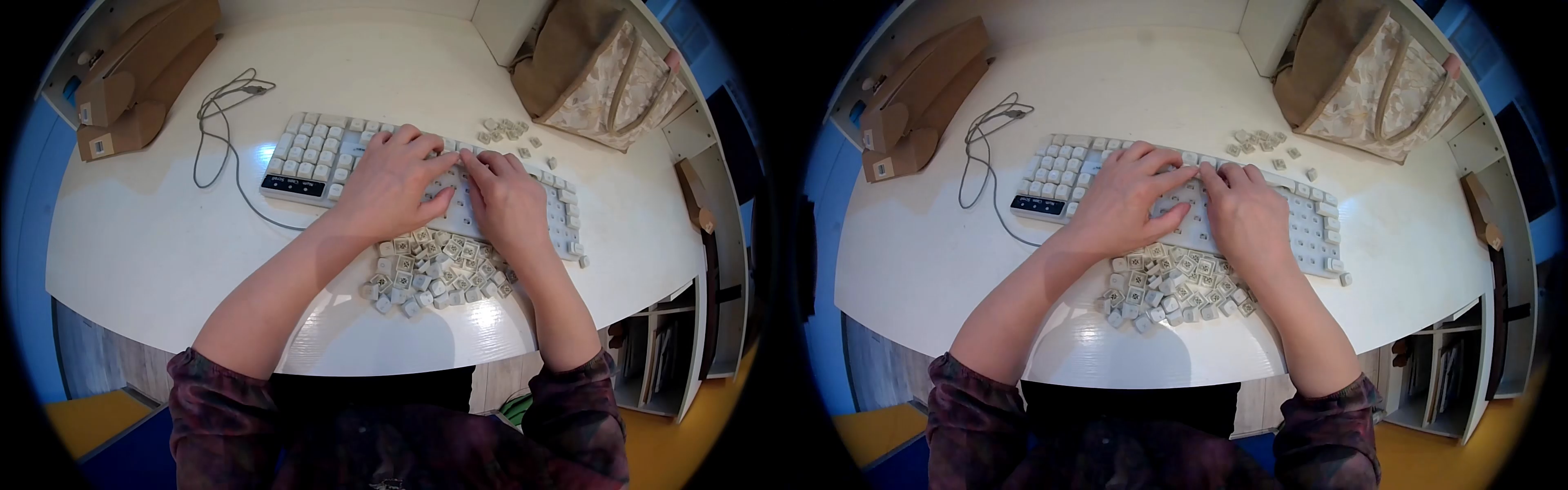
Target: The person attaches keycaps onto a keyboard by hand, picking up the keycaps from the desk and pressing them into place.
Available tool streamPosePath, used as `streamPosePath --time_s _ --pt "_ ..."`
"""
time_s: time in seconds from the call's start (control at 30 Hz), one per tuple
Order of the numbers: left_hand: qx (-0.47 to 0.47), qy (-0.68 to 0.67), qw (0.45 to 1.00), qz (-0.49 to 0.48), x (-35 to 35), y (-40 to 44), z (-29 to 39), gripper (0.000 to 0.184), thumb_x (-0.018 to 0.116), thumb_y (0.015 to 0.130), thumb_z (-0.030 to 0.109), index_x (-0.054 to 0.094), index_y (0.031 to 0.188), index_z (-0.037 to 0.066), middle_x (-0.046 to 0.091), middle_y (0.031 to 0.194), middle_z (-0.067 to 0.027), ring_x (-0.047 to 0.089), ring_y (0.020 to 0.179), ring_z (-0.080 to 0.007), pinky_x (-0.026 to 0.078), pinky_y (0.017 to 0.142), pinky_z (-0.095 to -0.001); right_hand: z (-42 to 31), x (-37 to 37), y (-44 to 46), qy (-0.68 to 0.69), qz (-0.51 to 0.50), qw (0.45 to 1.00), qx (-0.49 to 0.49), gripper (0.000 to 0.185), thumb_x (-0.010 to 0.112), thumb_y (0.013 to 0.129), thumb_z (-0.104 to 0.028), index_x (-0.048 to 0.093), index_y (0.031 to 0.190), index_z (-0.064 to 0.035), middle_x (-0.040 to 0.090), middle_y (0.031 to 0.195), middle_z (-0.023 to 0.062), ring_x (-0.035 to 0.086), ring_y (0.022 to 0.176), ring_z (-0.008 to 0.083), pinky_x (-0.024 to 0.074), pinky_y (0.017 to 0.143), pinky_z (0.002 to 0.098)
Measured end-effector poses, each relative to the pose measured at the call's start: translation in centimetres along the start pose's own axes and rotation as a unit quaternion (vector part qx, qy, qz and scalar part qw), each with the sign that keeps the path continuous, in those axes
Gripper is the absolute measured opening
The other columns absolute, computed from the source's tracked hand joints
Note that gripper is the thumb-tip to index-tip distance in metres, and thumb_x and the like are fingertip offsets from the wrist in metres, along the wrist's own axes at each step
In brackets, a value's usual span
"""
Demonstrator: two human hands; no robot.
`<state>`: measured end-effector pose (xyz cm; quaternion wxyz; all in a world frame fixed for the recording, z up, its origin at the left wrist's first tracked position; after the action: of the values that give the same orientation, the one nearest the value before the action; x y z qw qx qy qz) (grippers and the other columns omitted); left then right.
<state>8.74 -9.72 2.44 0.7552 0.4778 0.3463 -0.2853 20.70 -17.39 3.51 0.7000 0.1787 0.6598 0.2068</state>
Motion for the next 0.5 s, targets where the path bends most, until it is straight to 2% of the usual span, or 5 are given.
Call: streamPosePath --time_s 0.4,0.5 --pt "0.008 0.025 1.0 0.003 -0.06 0.04 0.19 0.04 0.069 0.085 0.027 0.07 0.123 0.015 0.063 0.117 -0.0064 0.055 0.114 -0.0249 0.044 0.095 -0.0404 -0.45 0.23 0.05 -0.048 -0.002 0.999 -0.026 0.035 0.061 0.079 -0.01 0.069 0.113 -0.0038 0.066 0.096 0.0067 0.064 0.092 0.0231 0.056 0.069 0.0343" --pt "0.011 0.022 1.0 0.012 -0.01 -0.02 0.33 0.041 0.068 0.085 0.027 0.069 0.123 0.014 0.063 0.117 -0.0068 0.055 0.114 -0.0251 0.043 0.096 -0.0409 -0.18 0.27 0.06 -0.032 -0.001 0.999 0.001 0.032 0.064 0.081 -0.011 0.07 0.112 -0.0066 0.068 0.098 0.005 0.065 0.091 0.0229 0.0559 0.07 0.0354"
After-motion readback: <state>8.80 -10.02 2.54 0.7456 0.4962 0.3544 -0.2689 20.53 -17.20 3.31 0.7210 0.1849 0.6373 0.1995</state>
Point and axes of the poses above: each hand's wrist, its own y-axis towards the middle knuckle, its own x-axis out of the palm, z = x × y, the point moved 6 cm from there along y, towards the middle knuckle
